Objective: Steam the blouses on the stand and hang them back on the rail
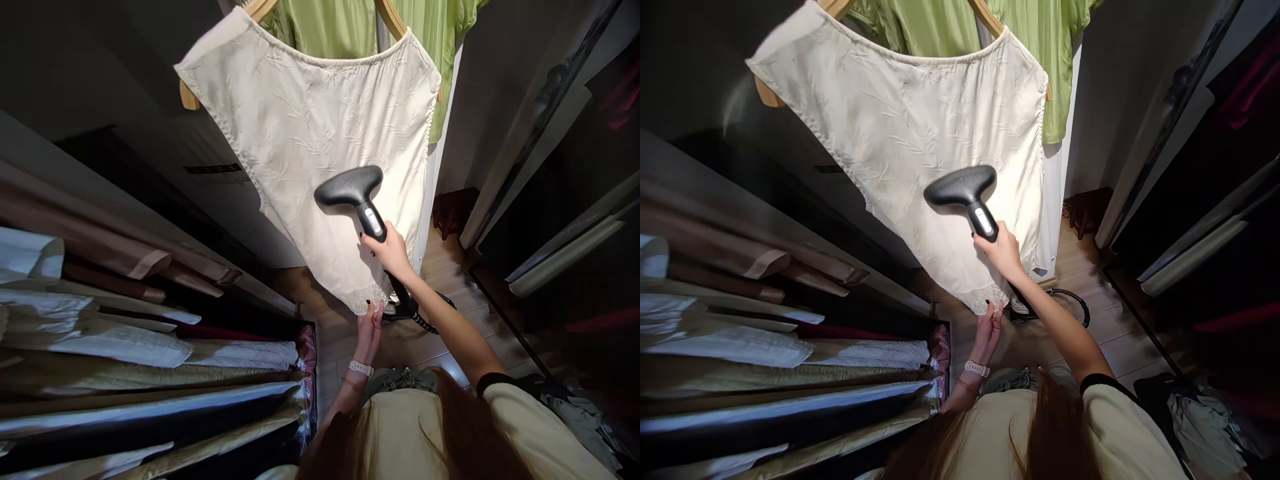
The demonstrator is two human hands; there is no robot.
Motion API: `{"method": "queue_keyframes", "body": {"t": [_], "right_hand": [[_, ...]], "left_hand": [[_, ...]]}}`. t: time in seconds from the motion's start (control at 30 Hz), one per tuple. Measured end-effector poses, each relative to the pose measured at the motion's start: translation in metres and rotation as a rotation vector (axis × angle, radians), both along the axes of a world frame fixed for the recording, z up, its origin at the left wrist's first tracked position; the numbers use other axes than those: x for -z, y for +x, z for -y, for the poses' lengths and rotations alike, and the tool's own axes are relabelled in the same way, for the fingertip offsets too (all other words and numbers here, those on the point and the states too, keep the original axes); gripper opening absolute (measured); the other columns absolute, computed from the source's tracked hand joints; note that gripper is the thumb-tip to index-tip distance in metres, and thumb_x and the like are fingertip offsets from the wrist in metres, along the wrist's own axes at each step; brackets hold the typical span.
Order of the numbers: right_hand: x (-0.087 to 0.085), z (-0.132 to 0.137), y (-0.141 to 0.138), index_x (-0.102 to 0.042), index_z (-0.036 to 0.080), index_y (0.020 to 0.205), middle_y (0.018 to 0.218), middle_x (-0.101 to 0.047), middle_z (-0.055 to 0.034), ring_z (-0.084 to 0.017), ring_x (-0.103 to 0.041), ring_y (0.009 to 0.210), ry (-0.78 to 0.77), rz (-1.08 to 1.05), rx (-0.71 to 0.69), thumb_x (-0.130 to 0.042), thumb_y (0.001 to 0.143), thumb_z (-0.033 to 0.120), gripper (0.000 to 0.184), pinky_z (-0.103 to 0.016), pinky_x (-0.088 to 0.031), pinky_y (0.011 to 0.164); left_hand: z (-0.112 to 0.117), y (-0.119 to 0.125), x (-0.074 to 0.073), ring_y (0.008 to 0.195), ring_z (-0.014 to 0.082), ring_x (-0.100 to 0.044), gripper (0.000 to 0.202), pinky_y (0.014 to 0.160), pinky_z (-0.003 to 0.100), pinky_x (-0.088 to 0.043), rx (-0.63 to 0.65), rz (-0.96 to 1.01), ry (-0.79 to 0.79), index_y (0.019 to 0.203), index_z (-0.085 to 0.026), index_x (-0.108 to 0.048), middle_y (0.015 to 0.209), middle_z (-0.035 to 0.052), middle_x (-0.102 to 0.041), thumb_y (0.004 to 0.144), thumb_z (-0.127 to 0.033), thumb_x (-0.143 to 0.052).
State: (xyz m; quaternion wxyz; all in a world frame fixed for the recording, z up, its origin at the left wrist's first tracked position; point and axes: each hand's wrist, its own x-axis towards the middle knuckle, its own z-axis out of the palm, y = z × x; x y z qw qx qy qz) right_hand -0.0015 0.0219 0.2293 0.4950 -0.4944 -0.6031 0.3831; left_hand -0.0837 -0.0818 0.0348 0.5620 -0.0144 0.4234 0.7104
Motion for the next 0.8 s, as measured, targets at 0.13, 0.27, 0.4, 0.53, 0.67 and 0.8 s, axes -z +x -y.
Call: {"method": "queue_keyframes", "body": {"t": [0.13,0.27,0.4,0.53,0.67,0.8], "right_hand": [[-0.048,-0.025,0.003,-0.052,0.023,0.097,0.079,-0.059,0.0033,-0.015,-0.059,0.066,0.082,-0.058,-0.019,-0.07,0.078,0.053,0.04,-0.03,-0.048,0.068],[-0.082,-0.043,0.016,-0.053,0.02,0.104,0.083,-0.059,0.0026,-0.016,-0.064,0.069,0.18,-0.071,0.013,-0.071,0.081,0.05,0.042,-0.033,-0.053,0.076],[-0.086,-0.045,0.028,-0.053,0.02,0.102,0.085,-0.059,0.0023,-0.014,-0.064,0.069,0.176,-0.073,0.041,-0.071,0.081,0.048,0.04,-0.032,-0.053,0.074],[-0.069,-0.041,0.032,-0.052,0.022,0.096,0.079,-0.058,0.0043,-0.012,-0.059,0.059,0.132,-0.097,0.035,-0.071,0.08,0.047,0.036,-0.027,-0.048,0.062],[-0.051,-0.038,0.034,-0.051,0.023,0.093,0.076,-0.058,0.005,-0.012,-0.058,0.055,0.079,-0.123,0.032,-0.071,0.078,0.048,0.036,-0.027,-0.045,0.056],[-0.028,-0.034,0.035,-0.052,0.023,0.091,0.072,-0.058,0.0058,-0.013,-0.057,0.055,0.03,-0.109,0.052,-0.07,0.076,0.05,0.036,-0.027,-0.044,0.056]], "left_hand": [[0.002,-0.001,0.001,0.131,0.0231,-0.063,0.019,0.117,0.04,-0.048,-0.005,-0.001,-0.013,0.104,-0.014,-0.071,0.123,0.0121,-0.074,0.095,-0.002,-0.058],[0.007,-0.002,0.002,0.133,0.0238,-0.061,0.016,0.117,0.045,-0.046,0.017,0.011,-0.03,0.106,-0.013,-0.071,0.123,0.0133,-0.074,0.097,-0.007,-0.059],[0.009,-0.006,-0.005,0.137,0.0226,-0.058,0.026,0.119,0.046,-0.044,0.04,0.051,0.011,0.126,-0.016,-0.067,0.135,0.0136,-0.069,0.103,-0.017,-0.055],[0.001,-0.015,-0.023,0.142,0.0196,-0.052,0.042,0.116,0.034,-0.047,0.036,0.142,0.029,0.147,-0.018,-0.054,0.153,0.0137,-0.055,0.108,-0.029,-0.042],[-0.005,-0.02,-0.034,0.148,0.0157,-0.044,0.048,0.116,0.031,-0.046,-0.09,0.149,0.097,0.157,-0.024,-0.042,0.162,0.0077,-0.045,0.109,-0.027,-0.037],[-0.002,-0.021,-0.035,0.148,0.0188,-0.045,0.048,0.117,0.036,-0.046,-0.087,0.14,0.152,0.157,-0.028,-0.044,0.162,0.0055,-0.045,0.109,-0.031,-0.038]]}}
